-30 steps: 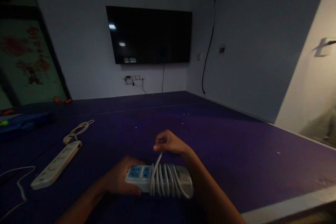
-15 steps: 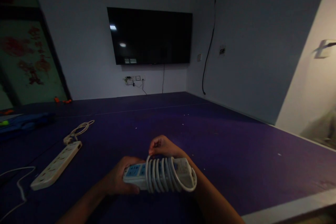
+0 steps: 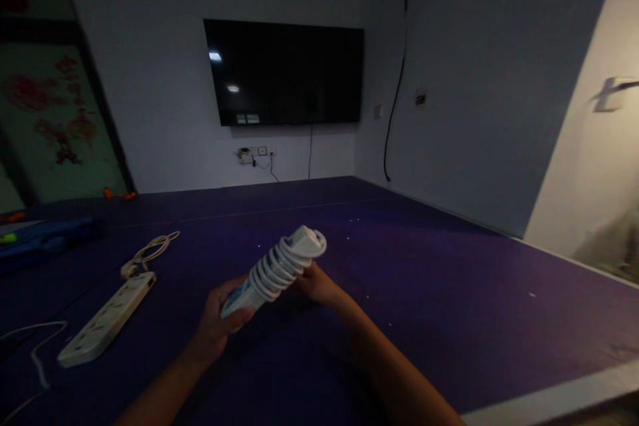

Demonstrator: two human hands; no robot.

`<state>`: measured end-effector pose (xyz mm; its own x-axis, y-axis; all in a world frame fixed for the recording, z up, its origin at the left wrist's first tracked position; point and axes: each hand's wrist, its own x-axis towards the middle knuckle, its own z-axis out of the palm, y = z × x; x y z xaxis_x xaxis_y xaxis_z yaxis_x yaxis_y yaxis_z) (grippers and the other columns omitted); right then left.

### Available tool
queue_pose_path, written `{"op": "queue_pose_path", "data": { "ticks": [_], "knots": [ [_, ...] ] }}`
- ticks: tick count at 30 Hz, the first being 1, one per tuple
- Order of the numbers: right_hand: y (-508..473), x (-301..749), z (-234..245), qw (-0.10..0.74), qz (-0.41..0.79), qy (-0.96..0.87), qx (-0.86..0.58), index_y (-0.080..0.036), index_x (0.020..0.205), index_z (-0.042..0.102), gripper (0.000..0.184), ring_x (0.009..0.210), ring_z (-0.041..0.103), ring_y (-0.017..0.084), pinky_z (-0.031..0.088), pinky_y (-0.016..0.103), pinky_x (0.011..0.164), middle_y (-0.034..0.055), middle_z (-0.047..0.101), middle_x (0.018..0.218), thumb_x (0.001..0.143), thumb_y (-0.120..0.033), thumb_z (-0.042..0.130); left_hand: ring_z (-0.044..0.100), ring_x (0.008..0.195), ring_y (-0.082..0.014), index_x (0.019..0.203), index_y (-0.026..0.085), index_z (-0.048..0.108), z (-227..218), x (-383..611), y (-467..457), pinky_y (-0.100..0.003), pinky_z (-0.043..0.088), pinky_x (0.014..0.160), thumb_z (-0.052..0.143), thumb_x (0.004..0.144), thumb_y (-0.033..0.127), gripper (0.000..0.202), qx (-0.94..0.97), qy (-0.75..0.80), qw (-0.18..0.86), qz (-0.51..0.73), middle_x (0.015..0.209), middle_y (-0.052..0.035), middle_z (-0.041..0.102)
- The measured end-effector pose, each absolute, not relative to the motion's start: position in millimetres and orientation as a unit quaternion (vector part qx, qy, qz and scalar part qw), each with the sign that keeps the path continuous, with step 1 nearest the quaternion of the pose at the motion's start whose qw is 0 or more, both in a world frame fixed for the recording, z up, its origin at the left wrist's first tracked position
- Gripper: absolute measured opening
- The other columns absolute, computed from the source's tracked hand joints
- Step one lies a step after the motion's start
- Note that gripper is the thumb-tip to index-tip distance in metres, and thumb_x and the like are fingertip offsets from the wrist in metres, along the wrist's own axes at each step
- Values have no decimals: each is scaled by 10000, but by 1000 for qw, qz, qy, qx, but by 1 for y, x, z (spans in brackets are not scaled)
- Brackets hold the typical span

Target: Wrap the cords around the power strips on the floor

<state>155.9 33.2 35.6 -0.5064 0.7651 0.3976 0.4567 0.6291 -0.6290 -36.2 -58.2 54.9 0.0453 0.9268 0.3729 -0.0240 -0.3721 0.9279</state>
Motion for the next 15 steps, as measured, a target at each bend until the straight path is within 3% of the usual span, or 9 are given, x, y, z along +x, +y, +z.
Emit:
{"op": "queue_pose_path", "data": {
  "ticks": [3,5,8,15],
  "knots": [
    [37,148,35,320,282,-826,-369,-135,682,594,440,438,422,91,320,198,411,-26,474,495,889,-444,358,594,676,-192,910,97,671,54,-42,-48,-277,457,628,711,556,501,539,552,411,368,625,729,-61,663],
    [34,145,35,319,268,-829,-374,-129,683,595,342,481,455,92,320,196,450,-22,513,538,858,-383,448,575,630,-168,888,98,672,51,-44,-42,-258,444,589,706,569,488,505,530,440,341,640,688,-40,645],
    [26,142,36,302,170,-851,-394,-150,780,627,144,618,556,122,357,204,549,4,622,684,806,-235,514,557,586,-148,849,109,674,46,-45,-37,-245,438,551,698,582,485,462,513,476,304,646,651,-17,626],
    [8,142,51,202,-41,-867,-453,-207,945,657,200,830,602,198,378,282,744,59,677,831,801,-202,519,621,679,-189,860,121,667,40,-47,-28,-263,475,598,712,560,508,492,484,529,244,653,749,-46,681]
  ]
}}
